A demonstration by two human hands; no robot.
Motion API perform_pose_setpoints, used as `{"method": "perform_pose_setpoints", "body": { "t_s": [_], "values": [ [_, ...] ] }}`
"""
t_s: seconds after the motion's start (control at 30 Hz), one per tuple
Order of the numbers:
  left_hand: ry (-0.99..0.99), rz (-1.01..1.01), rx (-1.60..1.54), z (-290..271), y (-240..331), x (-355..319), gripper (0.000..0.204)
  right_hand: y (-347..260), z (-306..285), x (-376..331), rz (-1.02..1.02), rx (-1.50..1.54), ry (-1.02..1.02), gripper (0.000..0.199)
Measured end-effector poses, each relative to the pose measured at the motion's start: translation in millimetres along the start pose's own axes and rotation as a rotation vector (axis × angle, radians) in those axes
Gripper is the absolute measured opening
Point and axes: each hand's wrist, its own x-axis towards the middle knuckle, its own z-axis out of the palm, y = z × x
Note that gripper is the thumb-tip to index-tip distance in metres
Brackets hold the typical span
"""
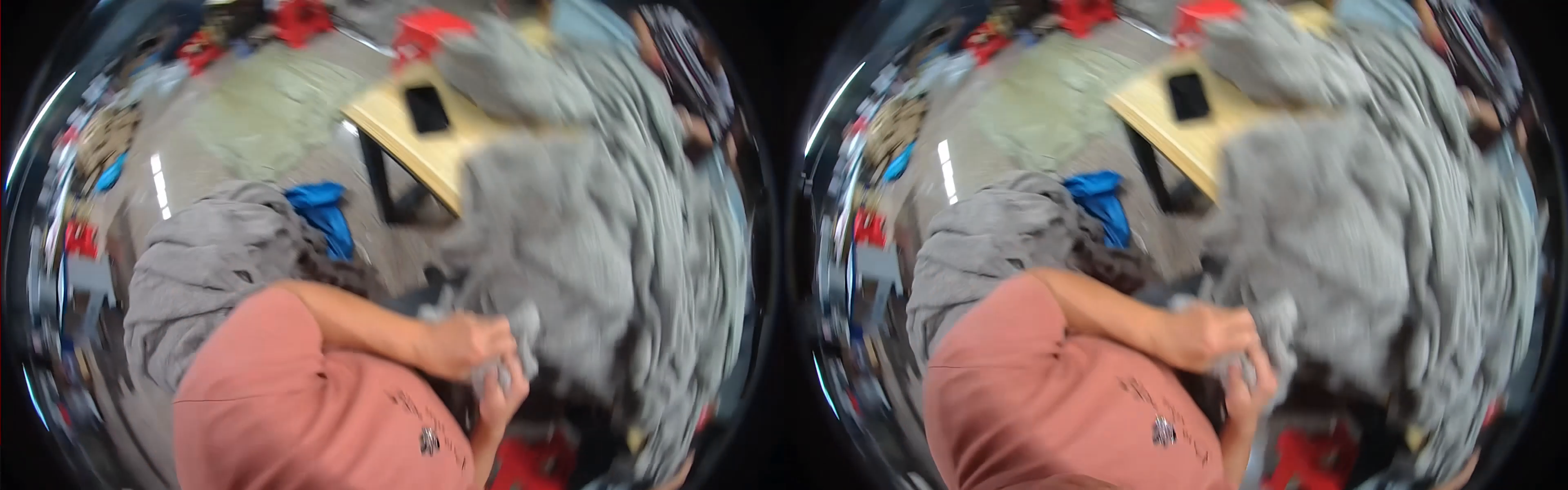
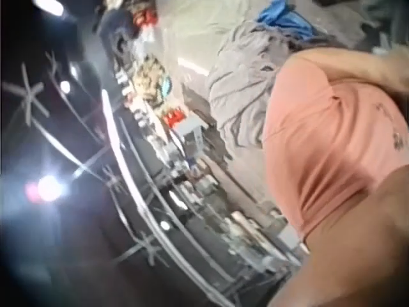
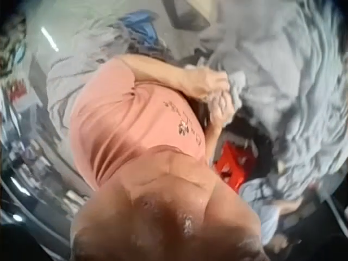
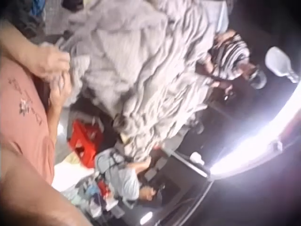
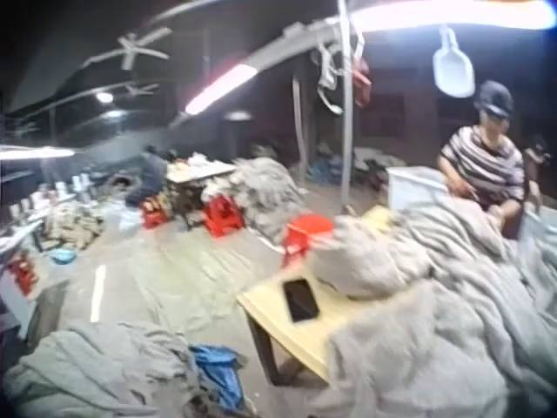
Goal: Inspecting large pieces of grey fluffy fabric on a work table.
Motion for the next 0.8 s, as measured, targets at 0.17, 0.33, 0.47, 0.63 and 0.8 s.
{"method": "perform_pose_setpoints", "body": {
  "t_s": [0.17, 0.33, 0.47, 0.63, 0.8],
  "values": [
    [-0.180, -0.478, -0.192, -12.3, -9.8, -21.2, 0.027, 19.0, -2.3, -3.1, -0.112, -0.081, 0.020, 0.013],
    [0.008, -0.532, -0.432, -12.9, -20.2, -32.7, 0.014, 22.6, 11.9, 19.4, -0.187, -0.145, -0.059, 0.014],
    [-0.023, -0.388, -0.075, 9.0, -17.6, -26.6, 0.010, -10.8, 15.3, 28.6, -0.331, -0.126, -0.139, 0.016],
    [-0.008, -0.397, -0.075, 8.5, -10.4, -22.4, 0.011, 8.6, 20.8, 12.9, -0.178, -0.193, -0.050, 0.003],
    [-0.133, -0.390, -0.204, 19.5, -16.6, -20.1, 0.010, 2.8, 16.6, -6.2, -0.280, -0.152, 0.103, 0.004]
  ]
}}
